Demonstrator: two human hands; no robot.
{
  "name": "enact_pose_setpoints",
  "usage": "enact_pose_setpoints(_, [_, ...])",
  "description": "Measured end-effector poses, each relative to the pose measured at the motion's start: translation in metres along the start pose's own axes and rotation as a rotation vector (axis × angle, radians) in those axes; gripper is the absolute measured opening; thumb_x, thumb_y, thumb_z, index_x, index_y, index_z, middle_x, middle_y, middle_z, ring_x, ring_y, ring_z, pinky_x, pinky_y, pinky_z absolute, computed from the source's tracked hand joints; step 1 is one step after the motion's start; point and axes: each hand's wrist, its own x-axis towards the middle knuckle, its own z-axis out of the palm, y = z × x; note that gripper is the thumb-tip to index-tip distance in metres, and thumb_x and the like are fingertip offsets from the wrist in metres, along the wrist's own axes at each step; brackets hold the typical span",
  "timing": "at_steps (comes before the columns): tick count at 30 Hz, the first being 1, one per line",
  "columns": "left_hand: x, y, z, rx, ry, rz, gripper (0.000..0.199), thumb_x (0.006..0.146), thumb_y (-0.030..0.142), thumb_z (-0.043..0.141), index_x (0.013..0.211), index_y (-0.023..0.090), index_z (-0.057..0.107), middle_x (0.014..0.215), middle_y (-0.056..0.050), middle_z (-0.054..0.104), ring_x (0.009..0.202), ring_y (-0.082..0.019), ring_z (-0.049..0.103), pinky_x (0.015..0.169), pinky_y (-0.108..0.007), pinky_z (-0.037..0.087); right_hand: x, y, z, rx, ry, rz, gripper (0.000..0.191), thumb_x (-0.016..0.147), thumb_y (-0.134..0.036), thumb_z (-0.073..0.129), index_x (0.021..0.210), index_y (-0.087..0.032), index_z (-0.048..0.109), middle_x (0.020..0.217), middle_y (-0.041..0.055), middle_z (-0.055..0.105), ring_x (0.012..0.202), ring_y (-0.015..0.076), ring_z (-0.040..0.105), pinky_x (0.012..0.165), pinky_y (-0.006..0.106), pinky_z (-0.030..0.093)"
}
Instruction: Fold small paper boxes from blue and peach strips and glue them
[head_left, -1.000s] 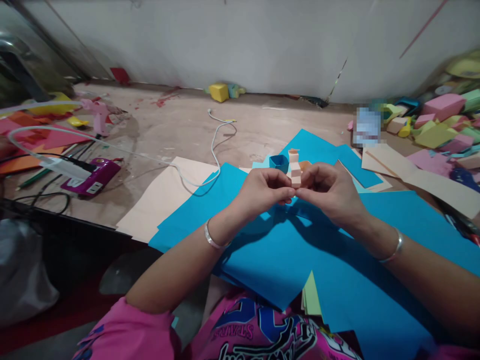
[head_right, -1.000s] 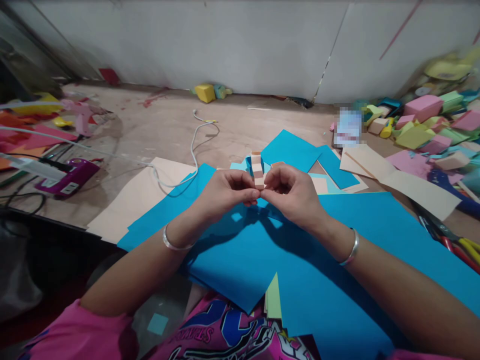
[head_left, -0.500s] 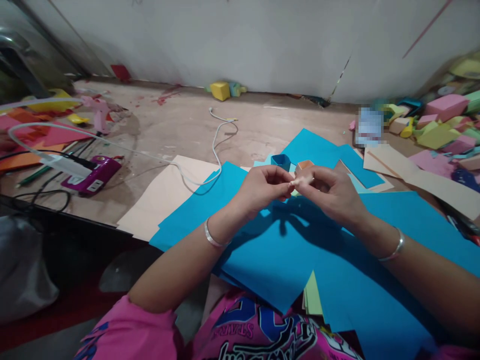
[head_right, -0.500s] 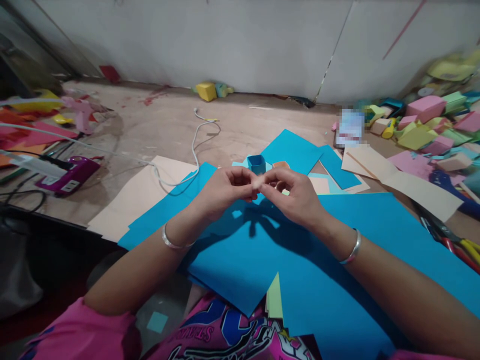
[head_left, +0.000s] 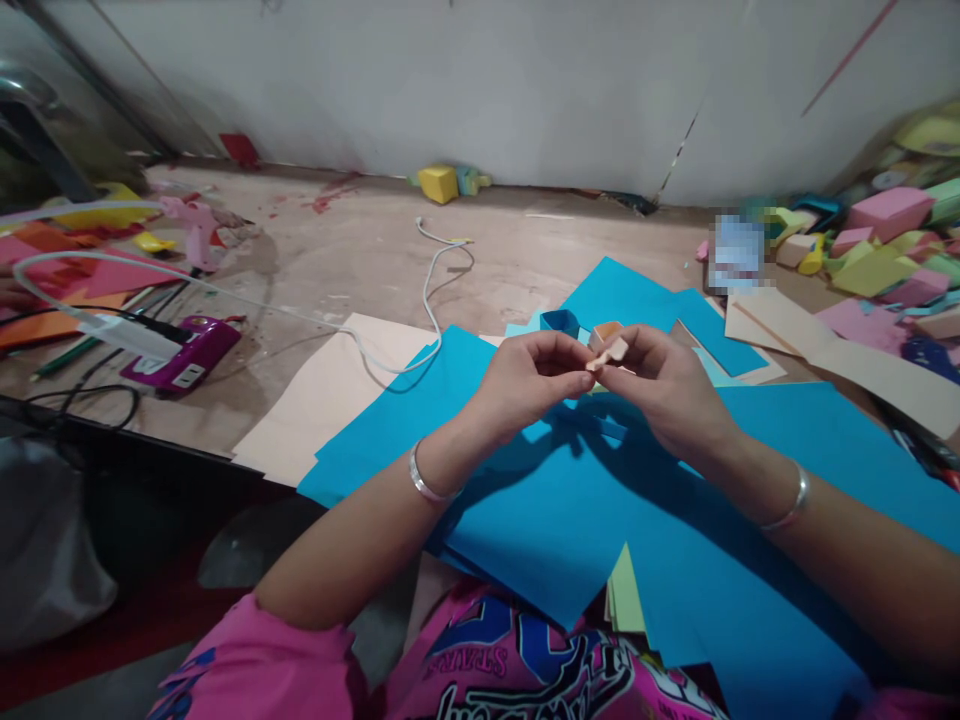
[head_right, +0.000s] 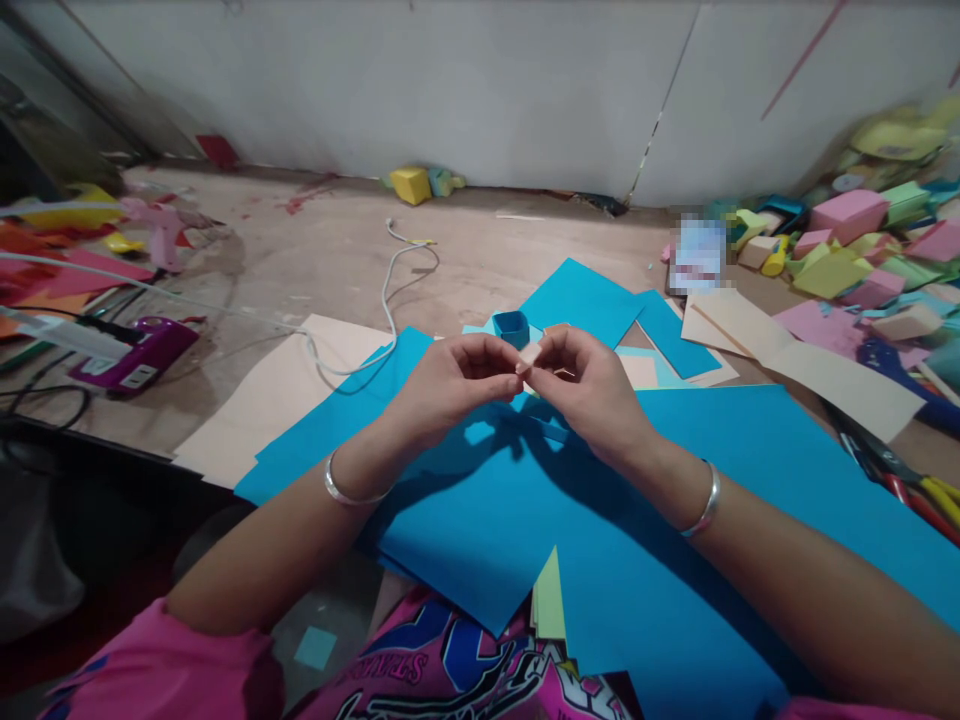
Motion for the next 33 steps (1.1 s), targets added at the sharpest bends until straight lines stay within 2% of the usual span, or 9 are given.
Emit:
enact_pose_setpoints(4, [0.000,0.001,0.002,0.035,0.048,0.022,0.009,0.071,0.015,0.076,0.075,0.012,0.068,0.066,0.000,0.065,0.060,-0.009,0.058,0.061,-0.023,0.047,-0.002,-0.002,0.003,-0.049,0.024,-0.028,0.012,0.077,-0.028,0.076,0.079,-0.022,0.065,0.084,0.0002,0.064,0.077,0.0146,0.063,0.071,0.032,0.052])
enact_pose_setpoints(10, [-0.001,-0.002,0.003,0.069,0.052,-0.037,0.010,0.067,0.008,0.074,0.069,0.013,0.065,0.062,0.001,0.064,0.056,-0.009,0.058,0.058,-0.023,0.047,-0.005,-0.002,0.001,-0.188,0.100,-0.016,0.011,0.067,-0.024,0.079,0.066,-0.023,0.068,0.068,0.0015,0.067,0.064,0.0167,0.060,0.060,0.033,0.050])
enact_pose_setpoints(13, [-0.001,-0.004,0.001,0.030,0.008,-0.046,0.014,0.066,0.010,0.076,0.069,0.013,0.062,0.062,0.002,0.063,0.056,-0.009,0.059,0.058,-0.024,0.048,-0.003,0.000,0.000,-0.144,0.075,-0.011,0.013,0.065,-0.023,0.078,0.064,-0.022,0.065,0.066,-0.0001,0.064,0.061,0.0145,0.057,0.056,0.031,0.046])
enact_pose_setpoints(16, [0.001,-0.004,-0.003,-0.051,-0.037,-0.085,0.017,0.067,0.015,0.078,0.074,0.014,0.063,0.066,0.002,0.064,0.060,-0.010,0.061,0.059,-0.023,0.049,0.000,0.002,-0.001,-0.054,0.060,-0.037,0.011,0.066,-0.020,0.078,0.068,-0.023,0.067,0.071,-0.0014,0.063,0.066,0.0139,0.058,0.059,0.030,0.047])
enact_pose_setpoints(19, [0.003,-0.002,-0.008,-0.118,-0.070,-0.155,0.018,0.067,0.019,0.080,0.077,0.013,0.066,0.069,0.001,0.065,0.062,-0.009,0.062,0.060,-0.022,0.048,0.001,0.001,-0.003,-0.023,-0.041,-0.069,0.005,0.073,-0.021,0.075,0.076,-0.025,0.074,0.076,-0.0005,0.065,0.073,0.0154,0.060,0.066,0.032,0.049])
enact_pose_setpoints(22, [0.004,-0.001,-0.011,-0.164,-0.088,-0.207,0.018,0.066,0.018,0.082,0.079,0.013,0.071,0.071,-0.001,0.066,0.063,-0.008,0.061,0.060,-0.022,0.048,0.001,0.000,-0.007,-0.075,-0.122,-0.057,0.008,0.078,-0.021,0.071,0.076,-0.027,0.076,0.077,0.0001,0.067,0.077,0.0167,0.060,0.069,0.033,0.048])
enact_pose_setpoints(26, [0.005,0.000,-0.012,-0.219,-0.088,-0.249,0.020,0.067,0.020,0.083,0.084,0.013,0.075,0.076,-0.003,0.069,0.067,-0.010,0.062,0.063,-0.023,0.051,0.003,-0.001,-0.011,-0.144,-0.081,-0.020,0.012,0.078,-0.017,0.068,0.079,-0.026,0.076,0.078,0.0001,0.065,0.073,0.0155,0.056,0.064,0.031,0.044])
enact_pose_setpoints(29, [0.004,0.000,-0.010,-0.176,-0.056,-0.231,0.023,0.066,0.020,0.085,0.085,0.012,0.074,0.076,-0.003,0.069,0.067,-0.010,0.062,0.065,-0.024,0.052,0.005,-0.001,-0.012,-0.198,-0.108,-0.060,0.012,0.081,-0.017,0.064,0.081,-0.023,0.074,0.077,0.0007,0.059,0.073,0.0150,0.053,0.062,0.030,0.042])
enact_pose_setpoints(33, [0.003,-0.003,-0.008,-0.072,-0.041,-0.199,0.022,0.066,0.019,0.084,0.081,0.011,0.070,0.073,-0.003,0.068,0.064,-0.009,0.062,0.062,-0.023,0.050,0.004,0.000,-0.010,-0.267,-0.130,-0.128,0.008,0.080,-0.013,0.062,0.079,-0.021,0.065,0.079,0.0009,0.061,0.072,0.0144,0.056,0.062,0.030,0.045])
